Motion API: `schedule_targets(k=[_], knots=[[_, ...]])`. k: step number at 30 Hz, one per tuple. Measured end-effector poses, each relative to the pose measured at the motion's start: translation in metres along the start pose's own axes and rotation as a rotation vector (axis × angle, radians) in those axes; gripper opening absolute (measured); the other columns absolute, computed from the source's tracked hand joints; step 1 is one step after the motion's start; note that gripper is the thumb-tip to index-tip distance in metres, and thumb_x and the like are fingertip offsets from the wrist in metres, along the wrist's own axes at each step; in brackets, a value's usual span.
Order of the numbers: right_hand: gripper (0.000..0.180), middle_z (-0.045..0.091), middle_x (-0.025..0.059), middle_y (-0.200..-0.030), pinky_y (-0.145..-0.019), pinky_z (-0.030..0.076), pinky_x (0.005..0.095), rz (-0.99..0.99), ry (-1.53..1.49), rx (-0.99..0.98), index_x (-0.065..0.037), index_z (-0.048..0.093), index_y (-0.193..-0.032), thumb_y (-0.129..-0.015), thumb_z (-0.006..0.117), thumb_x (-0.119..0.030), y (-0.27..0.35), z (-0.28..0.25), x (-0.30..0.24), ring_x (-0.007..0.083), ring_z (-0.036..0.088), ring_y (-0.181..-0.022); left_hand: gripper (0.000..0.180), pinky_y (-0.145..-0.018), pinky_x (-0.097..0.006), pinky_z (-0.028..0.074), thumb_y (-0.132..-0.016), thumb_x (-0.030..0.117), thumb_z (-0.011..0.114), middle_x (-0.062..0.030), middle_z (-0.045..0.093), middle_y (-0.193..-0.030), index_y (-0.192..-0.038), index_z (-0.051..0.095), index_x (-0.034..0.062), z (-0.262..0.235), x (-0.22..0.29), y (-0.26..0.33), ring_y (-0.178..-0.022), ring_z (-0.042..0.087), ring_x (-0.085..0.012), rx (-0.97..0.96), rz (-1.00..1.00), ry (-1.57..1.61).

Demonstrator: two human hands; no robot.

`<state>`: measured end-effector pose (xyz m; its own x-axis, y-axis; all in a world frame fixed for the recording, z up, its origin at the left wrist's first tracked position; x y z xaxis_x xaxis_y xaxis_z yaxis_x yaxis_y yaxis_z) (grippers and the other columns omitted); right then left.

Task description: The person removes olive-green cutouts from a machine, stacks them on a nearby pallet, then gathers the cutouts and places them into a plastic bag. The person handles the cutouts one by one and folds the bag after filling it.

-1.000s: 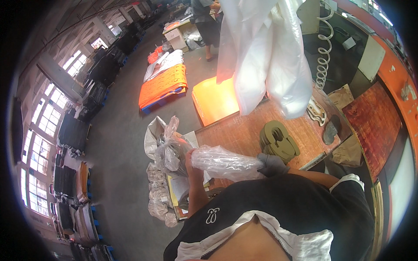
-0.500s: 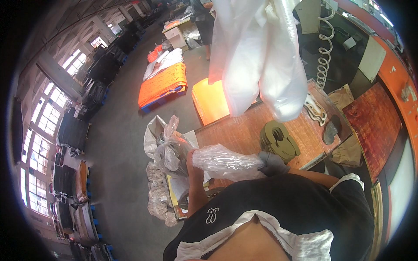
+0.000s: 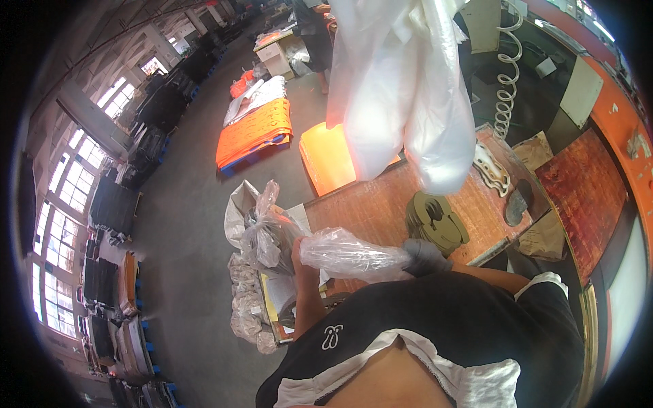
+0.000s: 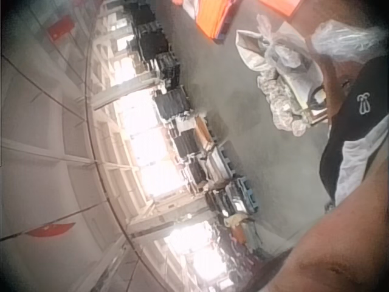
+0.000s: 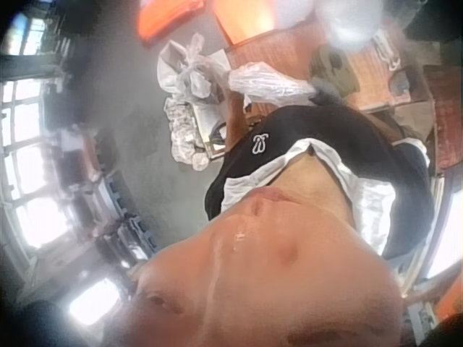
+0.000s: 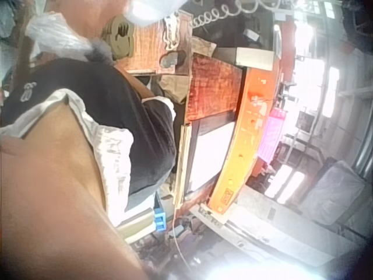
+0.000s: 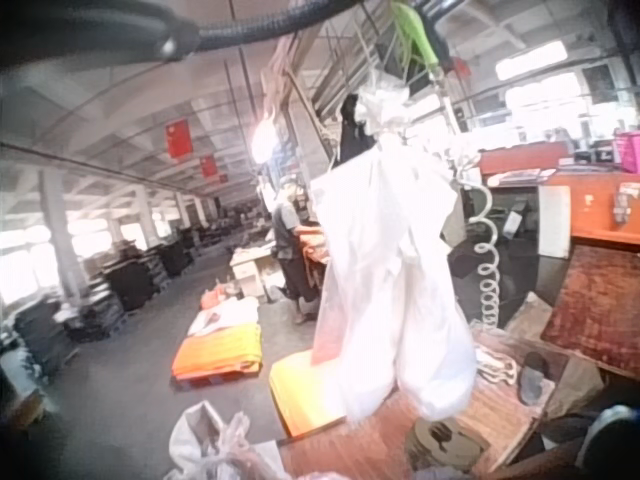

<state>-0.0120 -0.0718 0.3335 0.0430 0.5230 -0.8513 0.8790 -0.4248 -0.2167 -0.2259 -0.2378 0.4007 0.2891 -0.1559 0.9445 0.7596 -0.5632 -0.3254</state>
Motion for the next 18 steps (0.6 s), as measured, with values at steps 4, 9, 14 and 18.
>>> schedule_targets(k=[4, 9, 14, 18], knots=[[0.016, 0.059, 0.0115, -0.073, -0.061, 0.045, 0.0333, -0.114, -0.142, 0.183, -0.007, 0.058, -0.078, -0.068, 0.070, -0.010, 0.002, -0.014, -0.014, 0.0241, 0.059, -0.068, 0.009, -0.066, -0.023, 0.041, -0.079, 0.005, 0.056, 0.0004, 0.053, -0.077, -0.087, 0.051, 0.0039, -0.002, 0.000, 0.000, -0.071, 0.049, -0.0081, -0.009, 0.029, -0.072], [0.019, 0.060, 0.0110, -0.072, -0.060, 0.045, 0.0342, -0.194, -0.054, 0.074, -0.009, 0.057, -0.083, -0.070, 0.069, -0.013, 0.002, -0.005, -0.024, 0.0264, 0.060, -0.067, 0.010, -0.066, -0.023, 0.041, -0.079, 0.004, 0.057, 0.0000, 0.053, -0.077, -0.087, 0.051, 0.0039, -0.003, -0.012, 0.002, -0.072, 0.049, -0.0081, 0.000, -0.026, 0.001], [0.022, 0.060, 0.0114, -0.073, -0.060, 0.046, 0.0350, 0.080, -0.159, -0.090, -0.010, 0.056, -0.083, -0.070, 0.070, -0.020, 0.005, 0.010, 0.007, 0.0273, 0.060, -0.068, 0.010, -0.067, -0.023, 0.041, -0.079, 0.004, 0.056, 0.0002, 0.053, -0.078, -0.088, 0.051, 0.0039, -0.001, -0.015, 0.004, -0.073, 0.049, -0.0080, -0.008, -0.027, 0.077], [0.024, 0.060, 0.0133, -0.073, -0.060, 0.046, 0.0373, 0.012, 0.077, -0.044, -0.009, 0.056, -0.081, -0.069, 0.071, -0.023, 0.008, 0.000, -0.008, 0.0309, 0.060, -0.070, 0.009, -0.067, -0.022, 0.041, -0.080, 0.004, 0.054, 0.0007, 0.053, -0.079, -0.089, 0.051, 0.0041, 0.000, -0.016, 0.005, -0.073, 0.049, -0.0078, -0.013, -0.052, 0.135]])
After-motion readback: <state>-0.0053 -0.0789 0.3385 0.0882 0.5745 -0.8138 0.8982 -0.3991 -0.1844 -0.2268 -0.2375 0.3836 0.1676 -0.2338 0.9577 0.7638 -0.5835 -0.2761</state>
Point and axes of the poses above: each hand's wrist, its own y-axis away from the middle knuckle, its own z-axis out of the palm, x = y × z, the point moved 9 cm from there along -y, towards the middle knuckle
